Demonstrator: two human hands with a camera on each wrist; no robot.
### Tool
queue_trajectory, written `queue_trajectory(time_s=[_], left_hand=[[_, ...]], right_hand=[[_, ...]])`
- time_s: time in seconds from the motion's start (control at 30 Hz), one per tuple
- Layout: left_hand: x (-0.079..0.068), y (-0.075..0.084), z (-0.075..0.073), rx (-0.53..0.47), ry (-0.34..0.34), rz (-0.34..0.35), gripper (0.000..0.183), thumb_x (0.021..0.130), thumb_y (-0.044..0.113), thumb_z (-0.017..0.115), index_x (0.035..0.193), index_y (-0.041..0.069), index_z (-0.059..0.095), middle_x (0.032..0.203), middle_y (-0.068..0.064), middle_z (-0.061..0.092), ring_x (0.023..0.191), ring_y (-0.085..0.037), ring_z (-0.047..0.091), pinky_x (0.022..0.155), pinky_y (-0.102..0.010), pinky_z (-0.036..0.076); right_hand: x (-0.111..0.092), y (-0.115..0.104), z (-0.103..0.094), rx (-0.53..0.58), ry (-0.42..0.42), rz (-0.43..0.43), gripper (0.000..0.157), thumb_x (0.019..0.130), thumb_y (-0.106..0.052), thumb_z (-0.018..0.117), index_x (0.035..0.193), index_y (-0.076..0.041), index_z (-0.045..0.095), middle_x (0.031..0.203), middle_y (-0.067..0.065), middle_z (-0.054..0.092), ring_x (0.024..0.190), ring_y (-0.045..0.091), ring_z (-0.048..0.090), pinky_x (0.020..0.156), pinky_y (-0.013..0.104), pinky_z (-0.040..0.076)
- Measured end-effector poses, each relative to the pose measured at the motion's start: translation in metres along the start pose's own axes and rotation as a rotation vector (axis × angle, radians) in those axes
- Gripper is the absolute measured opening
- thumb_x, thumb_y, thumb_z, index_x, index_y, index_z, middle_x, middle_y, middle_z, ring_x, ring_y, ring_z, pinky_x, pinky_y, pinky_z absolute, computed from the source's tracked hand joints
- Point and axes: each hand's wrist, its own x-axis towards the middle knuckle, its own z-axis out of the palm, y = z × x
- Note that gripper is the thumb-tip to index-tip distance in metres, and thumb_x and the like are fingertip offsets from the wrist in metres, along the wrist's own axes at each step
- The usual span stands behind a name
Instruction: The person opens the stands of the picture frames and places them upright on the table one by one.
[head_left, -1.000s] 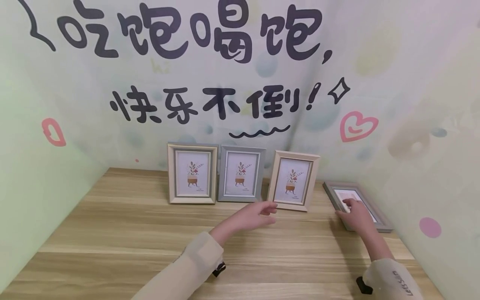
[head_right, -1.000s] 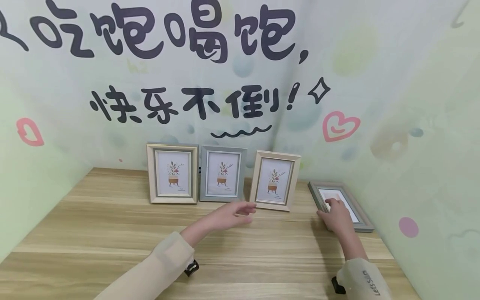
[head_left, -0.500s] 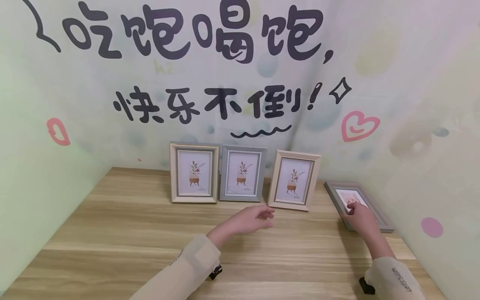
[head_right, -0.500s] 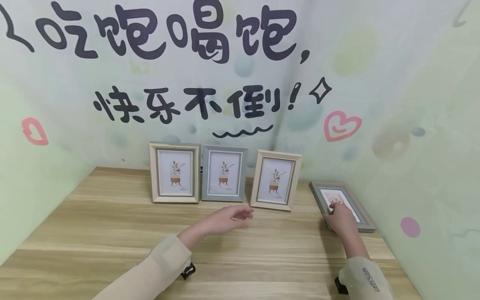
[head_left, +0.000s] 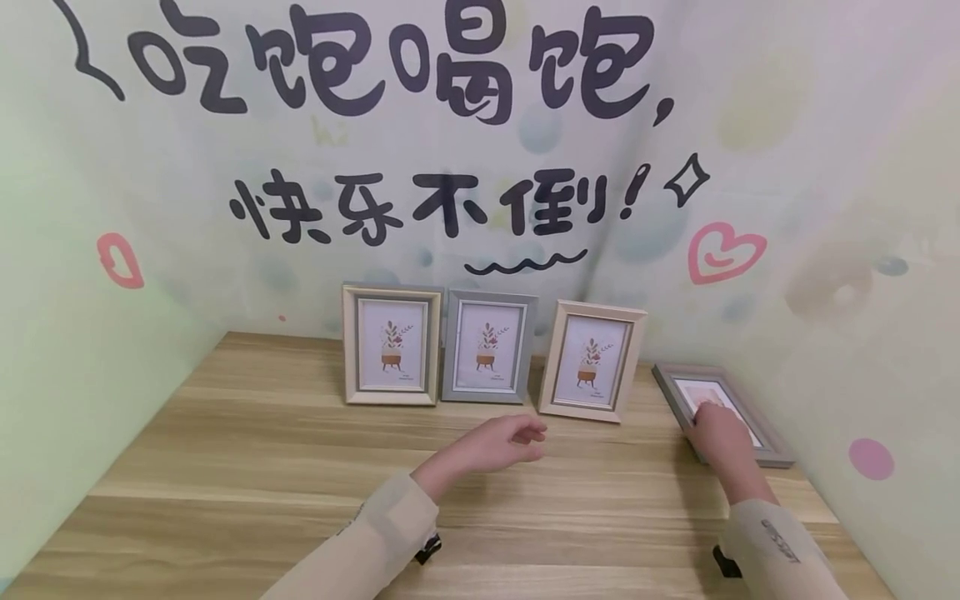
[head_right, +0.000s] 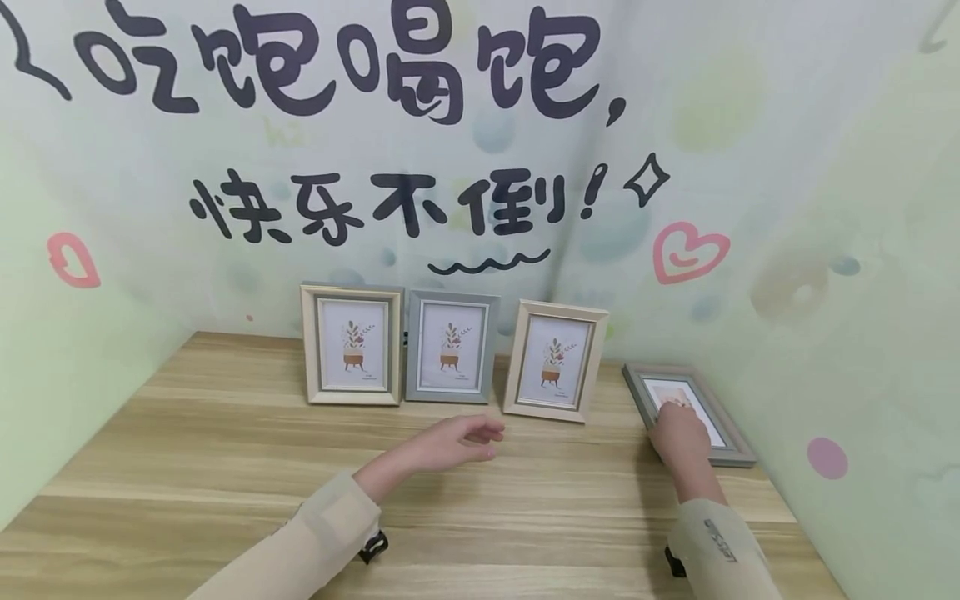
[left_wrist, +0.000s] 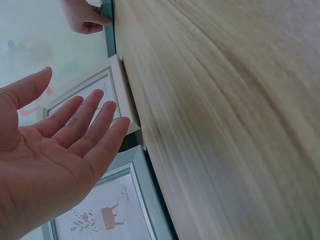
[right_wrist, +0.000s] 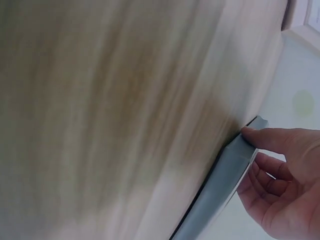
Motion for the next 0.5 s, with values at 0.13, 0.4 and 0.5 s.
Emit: queue_trajectory(time_s=[0.13,0.4,0.5], left_hand=[[-0.0003,-0.0001,0.0002,-0.003,0.003,-0.002,0.042,0.099,0.023,0.061,0.135,0.003,0.056,0.136,-0.012,0.063,0.13,-0.03,0.057,0.111,-0.043,0.047],[-0.0013,-0.002,0.0023,-0.021,0.003,0.0,0.043,0.098,0.021,0.063,0.135,0.001,0.056,0.133,-0.013,0.064,0.128,-0.031,0.058,0.109,-0.043,0.048],[-0.0017,-0.0037,0.0034,-0.024,0.006,0.009,0.043,0.098,0.02,0.063,0.135,0.0,0.056,0.132,-0.014,0.065,0.127,-0.033,0.058,0.11,-0.044,0.048]], right_hand=[[0.0011,-0.0052,-0.0032,-0.028,-0.032,0.042,0.022,0.086,-0.012,0.064,0.088,0.01,0.058,0.083,0.027,0.061,0.071,0.034,0.058,0.059,0.049,0.051],[0.0034,-0.0053,-0.005,-0.028,-0.06,0.067,0.018,0.083,-0.01,0.06,0.086,0.007,0.058,0.086,0.027,0.061,0.074,0.035,0.059,0.057,0.049,0.051],[0.0026,-0.0055,-0.0044,-0.02,-0.048,0.067,0.014,0.082,-0.008,0.056,0.083,0.006,0.058,0.085,0.027,0.062,0.072,0.035,0.059,0.057,0.05,0.051]])
